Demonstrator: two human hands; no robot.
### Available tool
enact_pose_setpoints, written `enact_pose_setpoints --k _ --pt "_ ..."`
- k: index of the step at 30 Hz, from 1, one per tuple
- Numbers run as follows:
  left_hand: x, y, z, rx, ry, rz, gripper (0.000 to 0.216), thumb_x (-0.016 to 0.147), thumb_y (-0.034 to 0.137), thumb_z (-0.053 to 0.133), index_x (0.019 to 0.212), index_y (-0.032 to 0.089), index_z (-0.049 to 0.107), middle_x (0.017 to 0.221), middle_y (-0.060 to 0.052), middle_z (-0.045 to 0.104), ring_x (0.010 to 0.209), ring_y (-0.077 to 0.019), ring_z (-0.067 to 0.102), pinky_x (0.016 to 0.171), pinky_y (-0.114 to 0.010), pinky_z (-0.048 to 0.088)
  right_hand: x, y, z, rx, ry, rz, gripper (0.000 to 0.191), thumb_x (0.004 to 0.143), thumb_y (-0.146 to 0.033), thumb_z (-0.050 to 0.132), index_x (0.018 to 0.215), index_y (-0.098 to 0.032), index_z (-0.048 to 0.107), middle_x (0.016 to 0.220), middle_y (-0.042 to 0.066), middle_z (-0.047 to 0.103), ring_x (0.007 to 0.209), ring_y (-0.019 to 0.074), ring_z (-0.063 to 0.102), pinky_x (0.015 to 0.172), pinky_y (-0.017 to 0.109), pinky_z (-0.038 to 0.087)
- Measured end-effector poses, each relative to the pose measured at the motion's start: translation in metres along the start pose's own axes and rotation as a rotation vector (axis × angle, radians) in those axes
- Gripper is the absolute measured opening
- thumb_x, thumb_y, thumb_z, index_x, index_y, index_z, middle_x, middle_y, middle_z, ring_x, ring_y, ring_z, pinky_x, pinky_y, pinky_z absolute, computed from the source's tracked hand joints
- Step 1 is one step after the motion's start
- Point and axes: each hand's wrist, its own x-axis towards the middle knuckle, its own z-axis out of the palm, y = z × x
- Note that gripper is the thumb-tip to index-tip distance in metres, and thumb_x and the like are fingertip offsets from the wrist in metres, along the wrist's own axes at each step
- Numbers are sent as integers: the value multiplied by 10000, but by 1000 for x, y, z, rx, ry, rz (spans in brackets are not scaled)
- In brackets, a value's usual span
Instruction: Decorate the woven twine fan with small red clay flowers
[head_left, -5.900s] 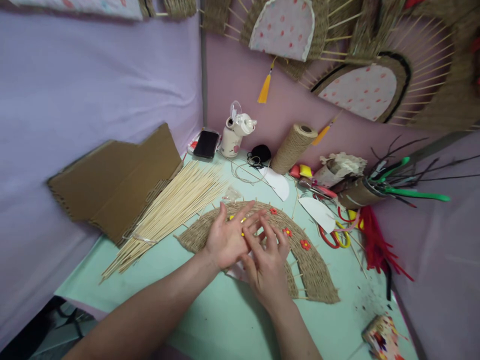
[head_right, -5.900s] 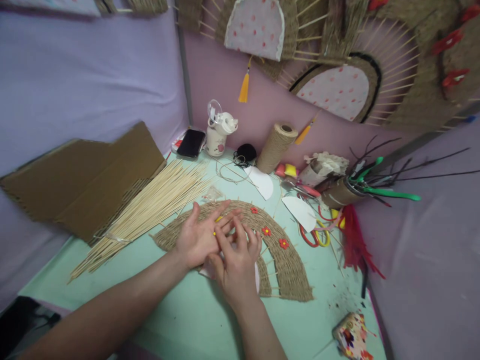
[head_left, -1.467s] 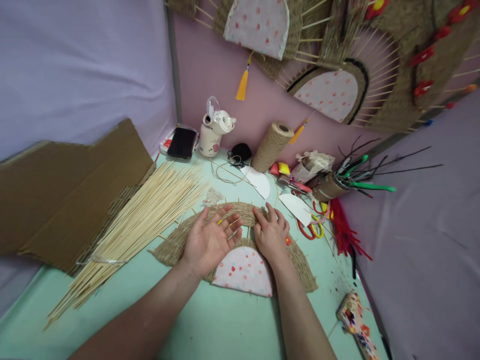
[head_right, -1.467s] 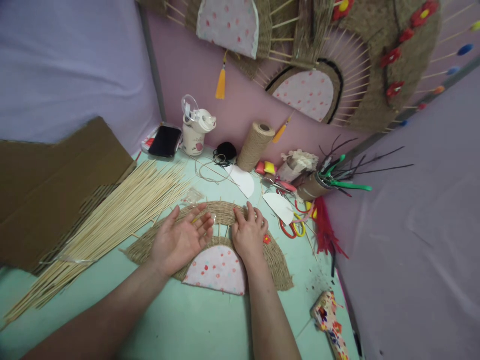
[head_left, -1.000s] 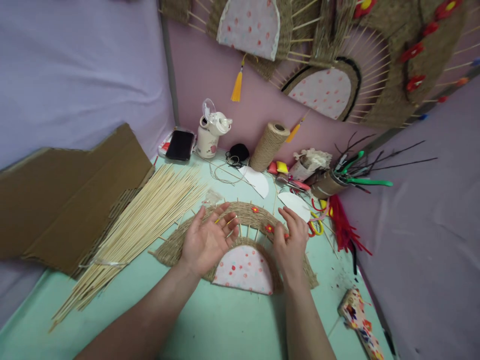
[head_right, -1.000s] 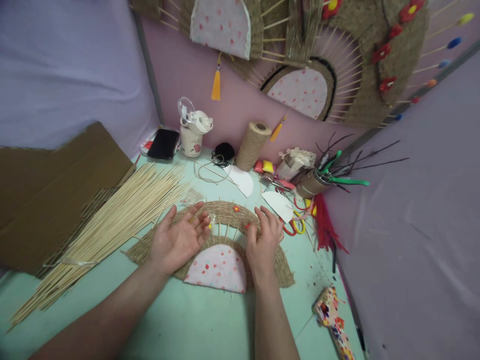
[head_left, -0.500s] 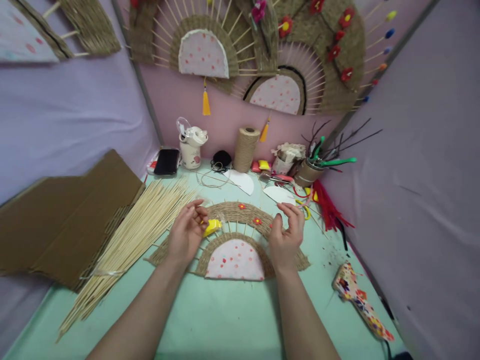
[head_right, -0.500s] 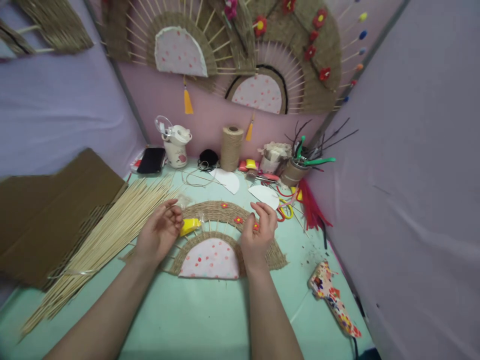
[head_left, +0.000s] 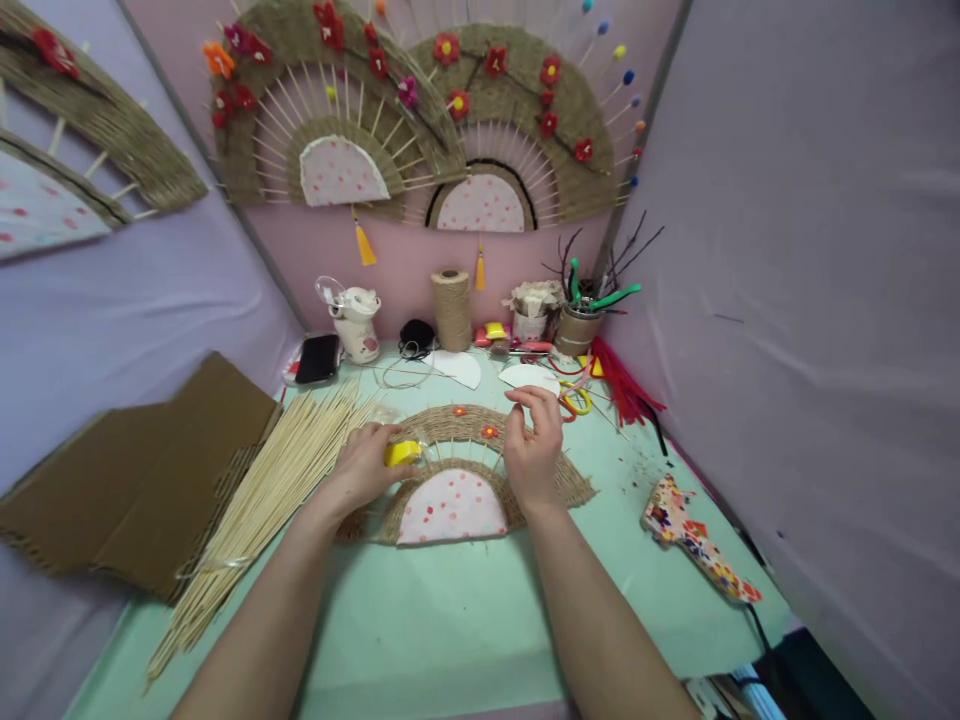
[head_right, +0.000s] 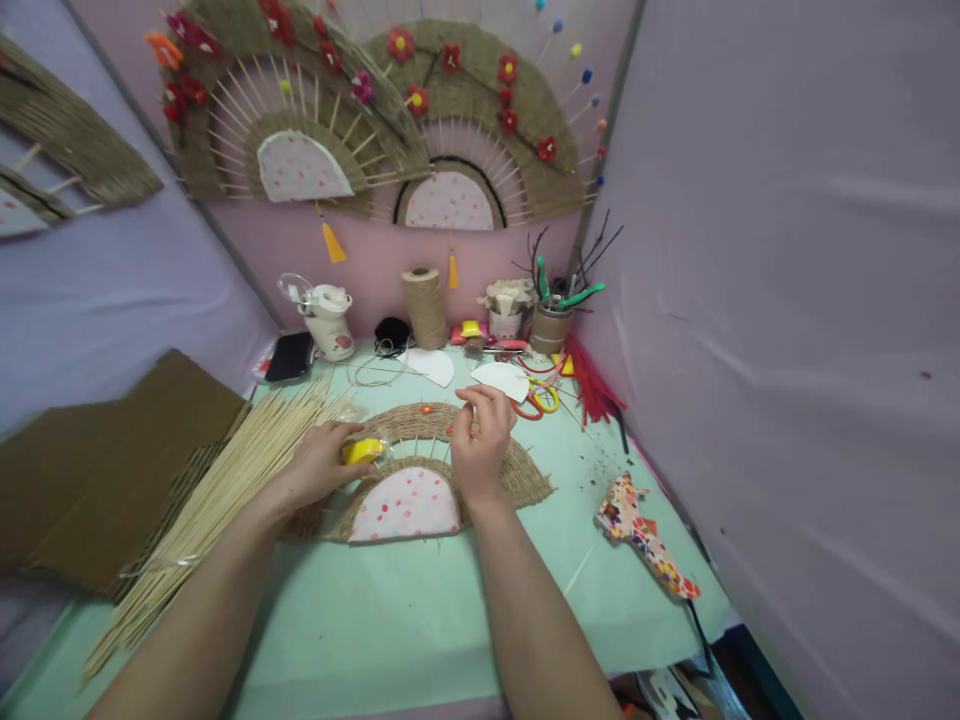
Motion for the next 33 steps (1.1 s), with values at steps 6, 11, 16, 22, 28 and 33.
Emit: enact_pose_setpoints --k 6,11,16,22,28,33 --pt "6 -3 0 -15 -57 32 381 592 460 777 866 207 702 889 -97 664 890 -311 592 779 -375 411 1 2 1 49 -19 -22 243 853 -141 421 864 -197 657 934 58 646 963 193 602 933 361 398" --pt "2 -7 -4 -86 14 -34 418 682 512 686 941 185 675 888 -66 687 783 -246 611 697 -335 433 -1 6 3 56 -68 -9 243 851 -130 420 874 -201 652 945 57 639 983 202 592 943 376 396" --pt "-2 -8 -7 -132 171 -96 461 747 521 607 1043 170 648 988 -67 695 890 -230 624 785 -326 464 -8 11 13 66 -253 16 251 851 -126 433 945 -192 655 966 71 651 972 209 598 908 371 425" --pt "-3 -13 -9 -115 276 -41 439 789 438 582 1137 172 610 1124 -75 675 957 -210 619 847 -320 479 -16 4 14 94 -621 -32 229 873 -169 515 1044 -176 667 984 73 677 903 184 614 840 323 453" --pt "-5 -18 -14 53 258 -22 361 764 368 631 1060 163 652 1091 -99 672 1019 -259 590 934 -369 443 -26 -10 9 123 -1198 -203 108 771 -125 680 764 -224 723 763 -33 714 744 123 630 731 240 415" --pt "-7 -25 -19 214 208 -86 373 779 357 618 1088 151 657 1073 -137 653 1073 -317 565 976 -425 411 -32 -15 10 63 -1295 -234 154 771 -78 639 779 -212 715 838 -7 718 824 148 621 821 289 371"
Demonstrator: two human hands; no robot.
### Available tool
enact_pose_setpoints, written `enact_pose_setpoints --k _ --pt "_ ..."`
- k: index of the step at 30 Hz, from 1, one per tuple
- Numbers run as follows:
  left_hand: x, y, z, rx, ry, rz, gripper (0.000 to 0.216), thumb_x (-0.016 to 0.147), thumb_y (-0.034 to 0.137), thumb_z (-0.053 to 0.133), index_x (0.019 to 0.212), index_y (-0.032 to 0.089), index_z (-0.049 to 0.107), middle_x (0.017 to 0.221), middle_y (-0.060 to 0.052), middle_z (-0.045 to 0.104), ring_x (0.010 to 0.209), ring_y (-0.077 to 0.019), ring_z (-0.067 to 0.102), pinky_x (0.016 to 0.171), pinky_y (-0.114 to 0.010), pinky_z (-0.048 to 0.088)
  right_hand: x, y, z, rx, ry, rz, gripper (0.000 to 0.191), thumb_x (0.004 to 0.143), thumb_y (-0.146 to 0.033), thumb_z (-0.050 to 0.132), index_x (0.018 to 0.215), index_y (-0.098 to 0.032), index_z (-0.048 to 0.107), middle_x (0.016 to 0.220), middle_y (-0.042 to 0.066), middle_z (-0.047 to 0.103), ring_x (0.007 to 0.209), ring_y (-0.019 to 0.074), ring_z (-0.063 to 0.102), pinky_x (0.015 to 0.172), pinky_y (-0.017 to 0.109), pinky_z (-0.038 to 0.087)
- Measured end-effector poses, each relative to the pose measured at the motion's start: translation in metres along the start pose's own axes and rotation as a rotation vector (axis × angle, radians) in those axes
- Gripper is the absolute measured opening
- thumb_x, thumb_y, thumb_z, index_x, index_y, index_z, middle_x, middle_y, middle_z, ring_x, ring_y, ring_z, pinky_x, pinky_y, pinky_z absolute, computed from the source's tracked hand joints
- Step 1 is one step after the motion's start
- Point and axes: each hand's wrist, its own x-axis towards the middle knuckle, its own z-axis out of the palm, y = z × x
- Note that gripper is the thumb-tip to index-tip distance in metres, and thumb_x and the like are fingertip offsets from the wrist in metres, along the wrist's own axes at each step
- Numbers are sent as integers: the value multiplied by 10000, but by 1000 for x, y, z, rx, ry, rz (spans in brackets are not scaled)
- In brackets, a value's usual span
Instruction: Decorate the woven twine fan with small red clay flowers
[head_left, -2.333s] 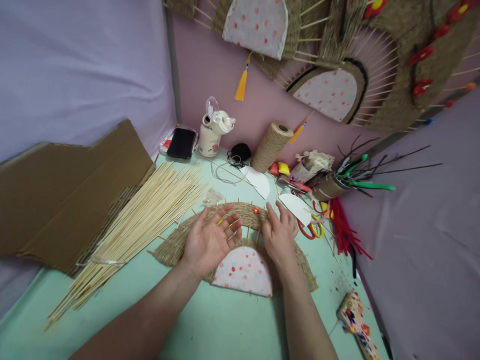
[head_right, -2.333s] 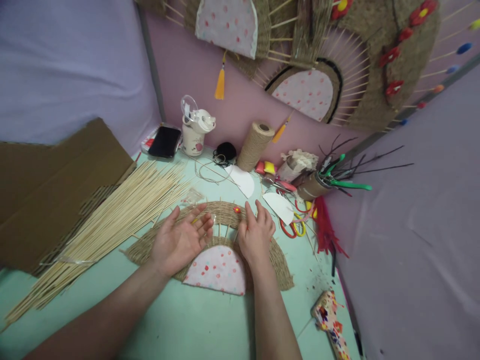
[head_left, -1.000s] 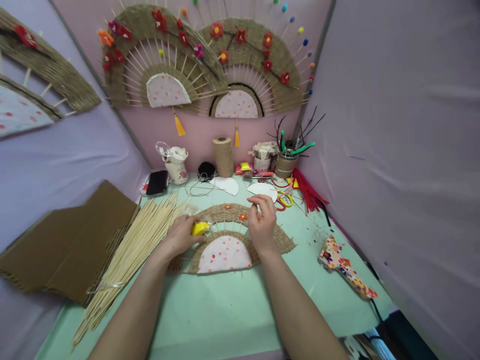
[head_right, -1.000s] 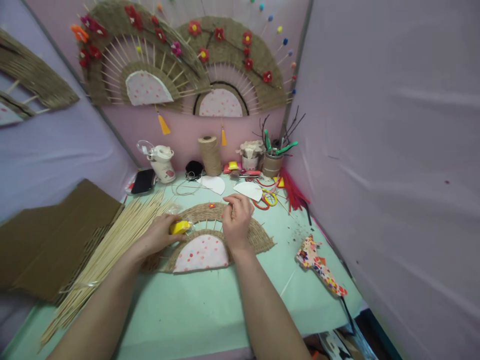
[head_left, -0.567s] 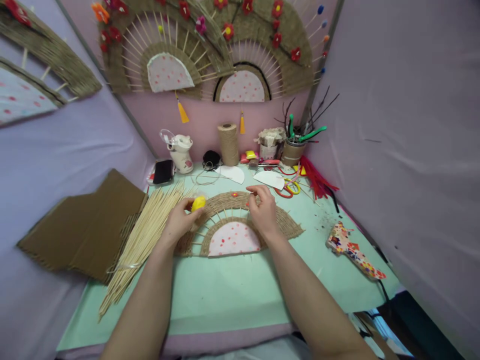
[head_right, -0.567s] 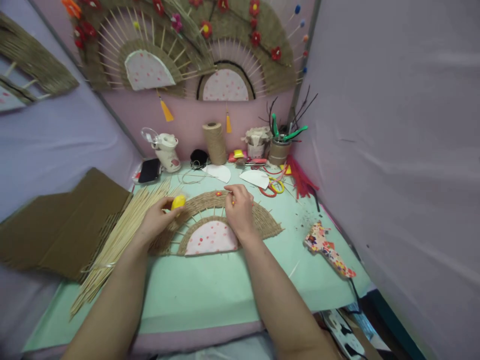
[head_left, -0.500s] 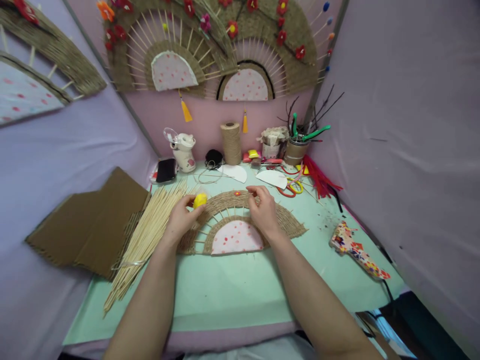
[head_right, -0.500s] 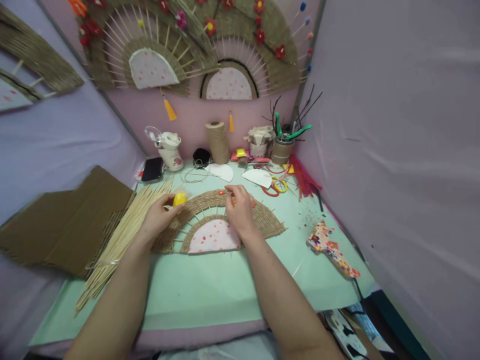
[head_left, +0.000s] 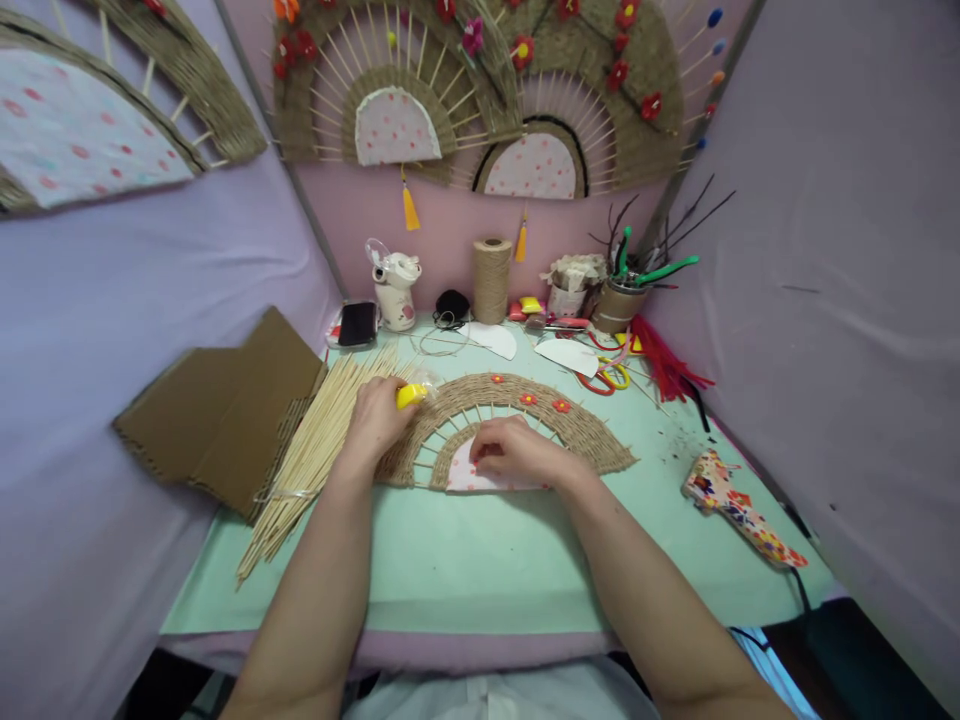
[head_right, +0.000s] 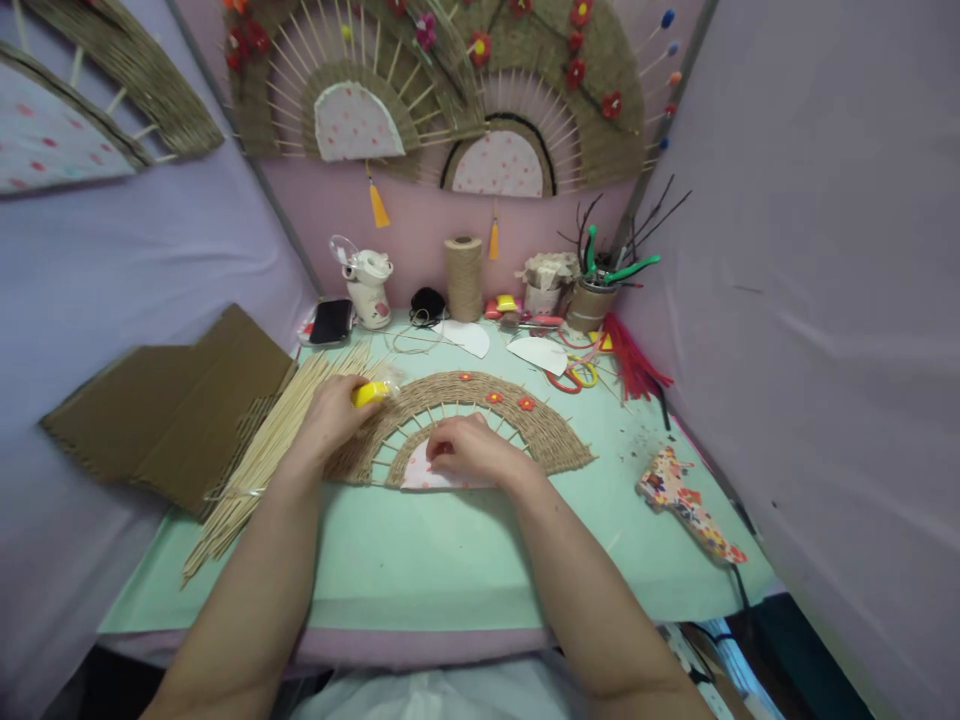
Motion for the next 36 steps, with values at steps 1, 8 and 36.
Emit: enact_pose_setpoints --k 1,8,36 --pt "0 -2 -1 27 -12 -12 380 782 362 615 1094 149 656 1069 -144 649 1073 -322 565 972 -427 412 0 -1 1 -6 -2 5 149 768 -77 638 766 -207 711 838 -3 712 817 149 615 820 292 367" --pt "-4 -11 -3 124 -128 -61 365 775 359 618 1068 148 666 1058 -163 667 1049 -326 594 896 -393 436 3 -5 3 24 54 44 157 789 -78 578 731 -190 673 785 -3 681 724 124 583 681 236 377" --pt "0 -15 -6 62 -45 -155 474 822 444 553 1177 135 612 1139 -172 651 1090 -314 591 908 -387 444 7 4 2 99 518 113 194 845 -167 623 1026 -213 675 905 39 678 880 185 603 860 347 459"
